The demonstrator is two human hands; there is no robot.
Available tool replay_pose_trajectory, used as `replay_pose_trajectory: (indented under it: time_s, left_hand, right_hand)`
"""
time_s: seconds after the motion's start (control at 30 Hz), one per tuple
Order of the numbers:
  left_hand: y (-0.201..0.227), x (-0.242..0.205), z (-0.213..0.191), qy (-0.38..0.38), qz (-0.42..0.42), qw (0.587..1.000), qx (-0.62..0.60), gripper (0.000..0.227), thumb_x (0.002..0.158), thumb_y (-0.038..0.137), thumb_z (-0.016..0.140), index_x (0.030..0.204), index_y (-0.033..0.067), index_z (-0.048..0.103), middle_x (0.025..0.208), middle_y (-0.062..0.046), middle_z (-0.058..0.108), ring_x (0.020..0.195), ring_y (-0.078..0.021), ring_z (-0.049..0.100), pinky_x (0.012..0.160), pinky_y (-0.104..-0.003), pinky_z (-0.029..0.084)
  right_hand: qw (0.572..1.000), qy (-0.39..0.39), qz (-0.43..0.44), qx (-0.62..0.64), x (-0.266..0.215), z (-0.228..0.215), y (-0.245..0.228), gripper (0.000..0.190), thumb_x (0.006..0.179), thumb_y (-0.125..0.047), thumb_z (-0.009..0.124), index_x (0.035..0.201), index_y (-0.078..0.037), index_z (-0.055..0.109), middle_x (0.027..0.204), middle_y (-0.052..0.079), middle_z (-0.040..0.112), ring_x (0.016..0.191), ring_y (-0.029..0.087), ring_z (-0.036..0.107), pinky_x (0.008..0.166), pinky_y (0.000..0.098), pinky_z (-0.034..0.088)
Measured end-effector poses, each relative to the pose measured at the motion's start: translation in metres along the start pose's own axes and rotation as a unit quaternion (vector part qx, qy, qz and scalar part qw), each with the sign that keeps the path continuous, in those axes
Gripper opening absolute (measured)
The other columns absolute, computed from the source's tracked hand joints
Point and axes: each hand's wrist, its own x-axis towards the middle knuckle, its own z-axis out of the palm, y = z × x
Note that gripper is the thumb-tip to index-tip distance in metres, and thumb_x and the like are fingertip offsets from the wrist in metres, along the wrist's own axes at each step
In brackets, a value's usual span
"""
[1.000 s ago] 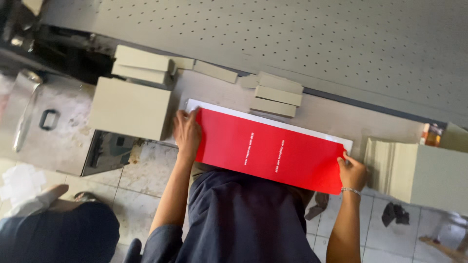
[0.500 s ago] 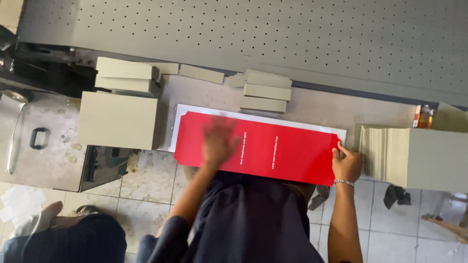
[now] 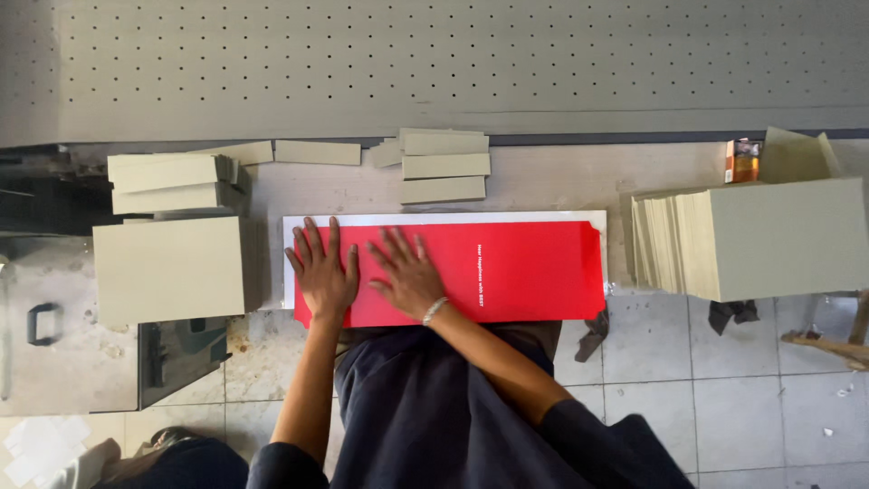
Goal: The person places a red cover over a stack of white pages, then arranges several beige rectangular blocks on top of the stack. This process is repeated multiple times, with the person handling the red cover and beige blocks repeatedly.
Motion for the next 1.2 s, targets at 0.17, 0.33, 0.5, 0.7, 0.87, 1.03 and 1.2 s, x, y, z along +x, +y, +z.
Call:
replay_pose_trajectory:
  time_s: [0.17, 0.33, 0.5, 0.7, 0.87, 1.03, 1.2]
  left_hand:
    - [-0.01, 0.005, 0.001, -0.064, -0.04, 0.997, -0.007, 0.065, 0.107, 0.056, 0.035, 0.165, 0.0285, 0.029, 0.172, -0.018, 0.017, 0.158, -0.0417, 0.013, 0.125, -0.064, 0.008]
    - [0.044, -0.006, 0.023, -0.069, -0.041, 0.996, 0.036, 0.059, 0.105, 0.049, 0.043, 0.158, 0.0207, 0.043, 0.166, -0.022, 0.028, 0.156, -0.0433, 0.018, 0.123, -0.064, 0.013]
    - [0.157, -0.054, 0.083, -0.018, 0.253, 0.943, -0.216, 0.068, 0.089, 0.045, 0.069, 0.152, 0.0278, 0.05, 0.159, -0.021, 0.042, 0.151, -0.0453, 0.031, 0.12, -0.071, 0.02]
    - [-0.008, -0.006, 0.031, -0.023, 0.097, 0.995, -0.017, 0.059, 0.09, 0.046, 0.057, 0.141, 0.0165, 0.064, 0.141, -0.02, 0.062, 0.137, -0.0411, 0.054, 0.115, -0.063, 0.033]
    - [-0.064, 0.016, -0.018, -0.011, -0.037, 0.999, 0.021, 0.07, 0.104, 0.057, 0.038, 0.164, 0.0225, 0.034, 0.168, -0.024, 0.026, 0.153, -0.0501, 0.022, 0.119, -0.07, 0.018]
    - [-0.082, 0.018, -0.019, -0.047, -0.038, 0.998, 0.021, 0.072, 0.105, 0.059, 0.035, 0.166, 0.0226, 0.026, 0.169, -0.025, 0.018, 0.154, -0.0526, 0.015, 0.121, -0.069, 0.015]
    - [-0.102, 0.022, -0.021, -0.033, -0.027, 0.999, -0.006, 0.07, 0.105, 0.057, 0.038, 0.166, 0.0234, 0.026, 0.169, -0.025, 0.019, 0.154, -0.0506, 0.016, 0.121, -0.068, 0.016]
  right_hand:
    - [0.977, 0.126, 0.109, -0.134, -0.049, -0.046, 0.132, 0.067, 0.088, -0.044, 0.077, 0.147, -0.018, 0.058, 0.153, 0.019, 0.048, 0.144, 0.045, 0.038, 0.115, 0.0618, 0.028]
    - [0.949, 0.091, 0.239, -0.183, -0.102, -0.067, 0.193, 0.076, 0.103, -0.061, 0.044, 0.161, -0.013, 0.036, 0.164, 0.027, 0.028, 0.149, 0.049, 0.026, 0.116, 0.0649, 0.022]
    - [0.939, 0.051, 0.308, -0.144, -0.103, -0.065, 0.182, 0.082, 0.101, -0.069, 0.036, 0.165, -0.019, 0.026, 0.169, 0.026, 0.015, 0.155, 0.048, 0.013, 0.122, 0.0642, 0.01]
    - [0.93, 0.077, 0.334, -0.132, -0.118, -0.055, 0.182, 0.075, 0.104, -0.061, 0.041, 0.165, -0.017, 0.029, 0.168, 0.028, 0.013, 0.154, 0.049, 0.011, 0.121, 0.0665, 0.011]
    - [0.925, 0.127, 0.292, -0.206, -0.087, -0.029, 0.138, 0.07, 0.102, -0.047, 0.057, 0.158, -0.008, 0.043, 0.157, 0.042, 0.025, 0.144, 0.063, 0.024, 0.109, 0.0778, 0.022]
    - [0.985, 0.102, 0.107, -0.094, 0.014, 0.053, -0.011, 0.075, 0.089, -0.046, 0.07, 0.154, -0.019, 0.045, 0.161, 0.029, 0.031, 0.148, 0.053, 0.027, 0.112, 0.0716, 0.026]
    - [0.999, 0.025, 0.033, -0.012, 0.045, 0.062, -0.042, 0.075, 0.095, -0.05, 0.062, 0.161, -0.029, 0.03, 0.168, 0.02, 0.023, 0.157, 0.039, 0.02, 0.121, 0.0655, 0.017]
